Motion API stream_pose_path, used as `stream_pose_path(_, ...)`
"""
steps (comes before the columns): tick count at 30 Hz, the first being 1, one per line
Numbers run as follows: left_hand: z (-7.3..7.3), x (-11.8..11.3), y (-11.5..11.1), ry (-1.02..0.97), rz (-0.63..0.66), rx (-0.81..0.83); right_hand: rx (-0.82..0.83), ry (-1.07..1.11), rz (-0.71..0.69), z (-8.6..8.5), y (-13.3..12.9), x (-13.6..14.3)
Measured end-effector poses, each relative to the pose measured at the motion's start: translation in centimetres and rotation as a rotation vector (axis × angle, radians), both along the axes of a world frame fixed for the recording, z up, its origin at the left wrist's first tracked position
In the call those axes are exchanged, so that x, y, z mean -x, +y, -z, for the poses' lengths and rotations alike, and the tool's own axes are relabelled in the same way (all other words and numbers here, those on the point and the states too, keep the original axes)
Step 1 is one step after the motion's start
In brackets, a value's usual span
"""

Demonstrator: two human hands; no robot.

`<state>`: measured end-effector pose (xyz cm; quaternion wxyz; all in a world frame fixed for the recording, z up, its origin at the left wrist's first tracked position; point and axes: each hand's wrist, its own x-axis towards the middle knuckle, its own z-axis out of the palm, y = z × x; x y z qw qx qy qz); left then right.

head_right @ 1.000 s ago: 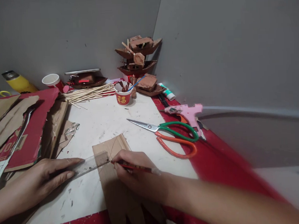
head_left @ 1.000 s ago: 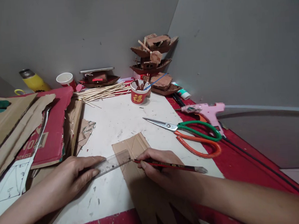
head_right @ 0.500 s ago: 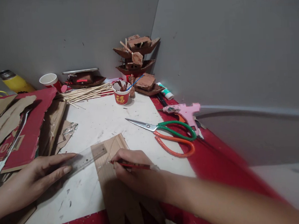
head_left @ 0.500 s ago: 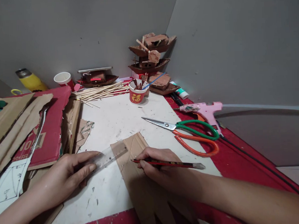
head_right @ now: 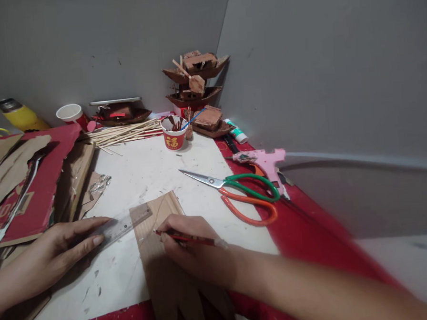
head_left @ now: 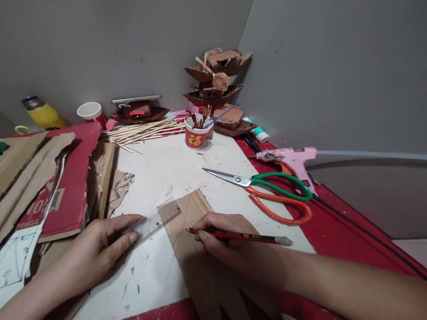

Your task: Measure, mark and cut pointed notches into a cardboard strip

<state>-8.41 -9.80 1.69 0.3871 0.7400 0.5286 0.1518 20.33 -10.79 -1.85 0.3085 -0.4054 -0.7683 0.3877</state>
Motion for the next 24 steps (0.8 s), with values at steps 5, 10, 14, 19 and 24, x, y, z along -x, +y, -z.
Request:
stream_pose_path(5, 0.19, -0.03, -0.01, -0.001, 0.014, 0.017, 0.005, -0.013, 0.009, -0.24, 0.01, 0.06)
stream_pose_path(10, 0.18, 0.01, -0.09, 0.004, 0.023, 0.057, -0.011, 0.002, 0.000, -0.07, 0.10, 0.01)
stream_pose_path(14, 0.15, 0.11, -0.02, 0.011, 0.028, 0.056, -0.010, -0.001, 0.027, 0.17, 0.10, 0.03)
stream_pose_path(19, 0.34, 0.22, 0.05, 0.042, 0.011, 0.050, -0.022, -0.002, -0.006, 0.01, 0.03, 0.03)
stream_pose_path(24, 0.26, 0.03, 0.05, 0.026, 0.025, 0.049, 0.000, -0.001, 0.005, -0.08, -0.02, -0.02)
